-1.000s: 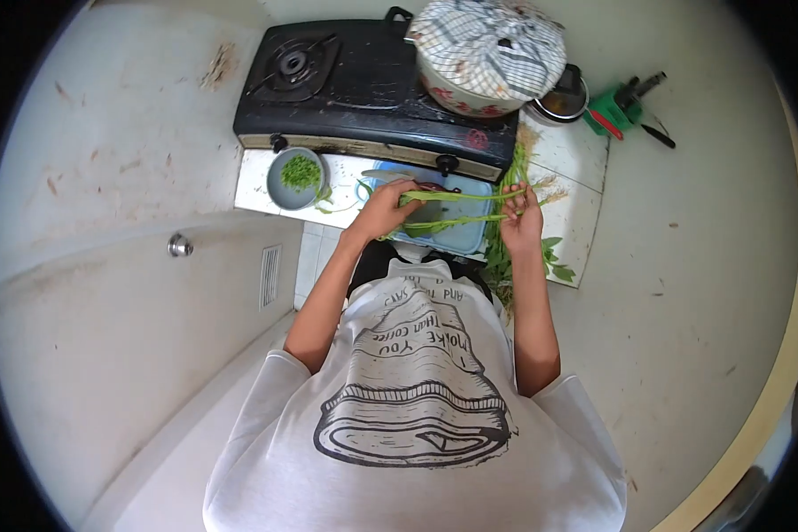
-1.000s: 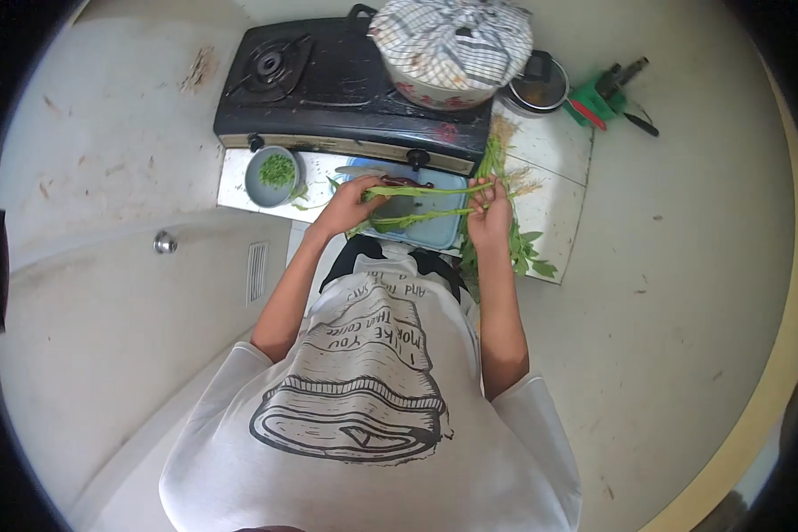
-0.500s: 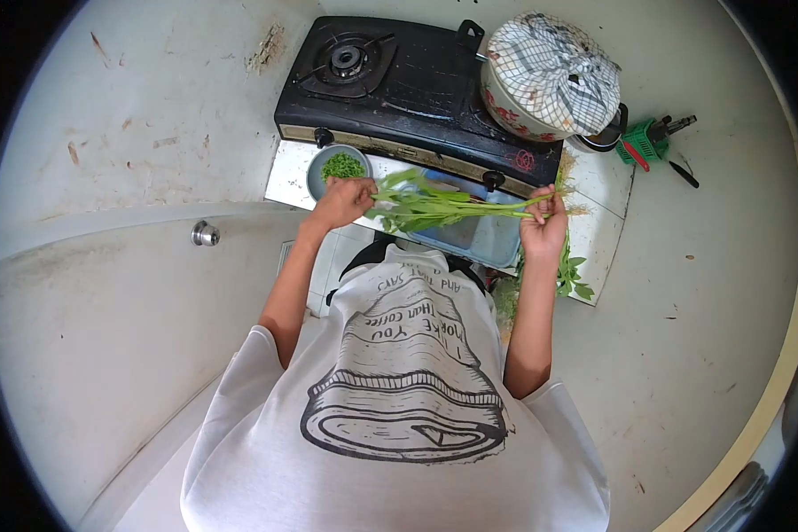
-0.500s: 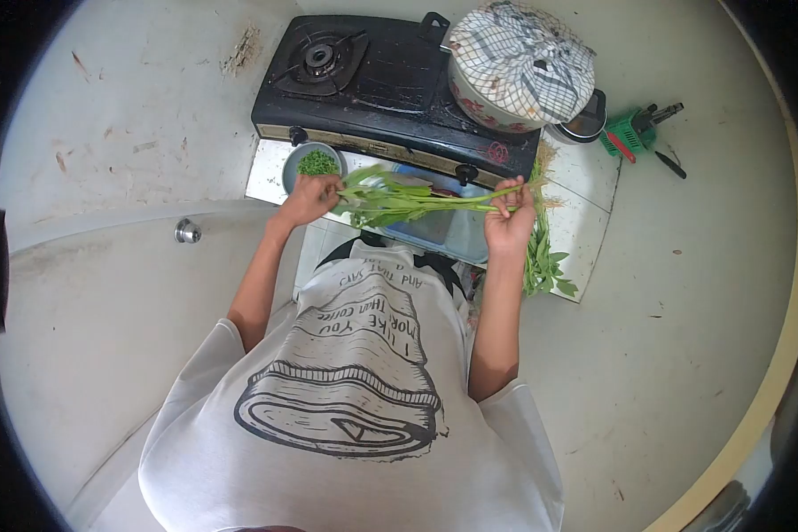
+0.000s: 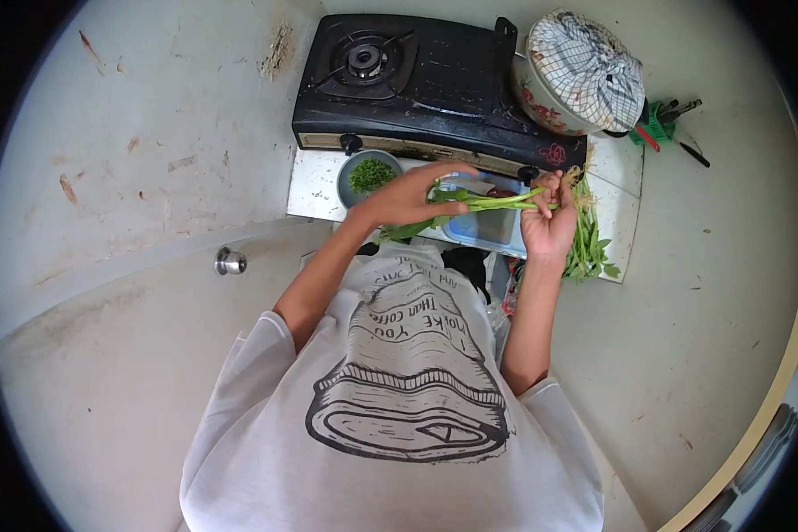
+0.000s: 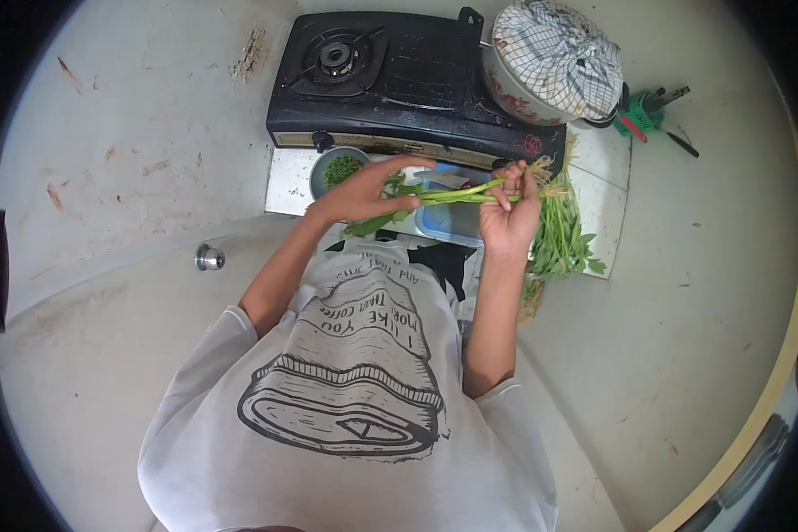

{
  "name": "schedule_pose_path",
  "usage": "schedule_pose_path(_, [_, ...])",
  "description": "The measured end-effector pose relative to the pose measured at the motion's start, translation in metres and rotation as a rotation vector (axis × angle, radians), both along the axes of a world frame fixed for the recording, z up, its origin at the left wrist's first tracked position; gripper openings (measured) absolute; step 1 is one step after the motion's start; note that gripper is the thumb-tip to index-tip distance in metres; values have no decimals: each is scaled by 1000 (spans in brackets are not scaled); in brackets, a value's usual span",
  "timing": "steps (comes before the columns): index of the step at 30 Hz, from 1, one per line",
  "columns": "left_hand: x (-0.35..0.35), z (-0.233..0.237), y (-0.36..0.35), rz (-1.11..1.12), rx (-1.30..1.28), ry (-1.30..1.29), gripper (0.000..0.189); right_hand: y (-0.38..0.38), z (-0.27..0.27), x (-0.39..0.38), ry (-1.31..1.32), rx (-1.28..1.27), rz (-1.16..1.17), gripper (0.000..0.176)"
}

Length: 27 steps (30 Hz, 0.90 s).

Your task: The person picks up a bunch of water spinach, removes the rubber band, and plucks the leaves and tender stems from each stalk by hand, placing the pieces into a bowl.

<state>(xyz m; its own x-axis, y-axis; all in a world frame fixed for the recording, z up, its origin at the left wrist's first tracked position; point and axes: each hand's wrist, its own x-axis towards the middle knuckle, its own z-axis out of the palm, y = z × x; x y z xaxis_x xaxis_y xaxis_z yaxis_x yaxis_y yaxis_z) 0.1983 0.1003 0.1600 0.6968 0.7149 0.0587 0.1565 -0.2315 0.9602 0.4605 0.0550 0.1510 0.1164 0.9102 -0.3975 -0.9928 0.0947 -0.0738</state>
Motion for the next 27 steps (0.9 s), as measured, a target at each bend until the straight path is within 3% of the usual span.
schedule_pose_path(3, [-15,0,17,-242,-304,110,33,2,3,-15,-29,99,-42,24])
schedule_pose_path(4, [-21,-1,22,-311,-411,183,32,5,-2,-18,-134,-9,-69,25])
schedule_pose_path(6, [-37,-7,29,-238,-425,102,28,9,-10,-27,-342,-239,-122,27])
schedule_pose_path(8, [-57,-14,43,-223,-431,236,27,6,-47,-32,-379,-209,21,33])
schedule_pose_path(10, [-72,-36,58,-216,-423,320,29,2,-84,-42,-545,-246,231,37])
schedule_pose_path(14, [-89,-97,87,-236,-294,531,36,0,-151,-59,-524,-416,378,38])
schedule_pose_path(16, [-95,-136,86,-142,-127,573,35,-4,-180,-60,-504,-481,394,37])
schedule_pose_path(21, [-102,-159,79,-6,-10,559,38,-23,-200,-61,-498,-443,321,20])
schedule_pose_path(27, [-115,-162,66,132,15,502,34,-37,-184,-60,-594,-422,249,23])
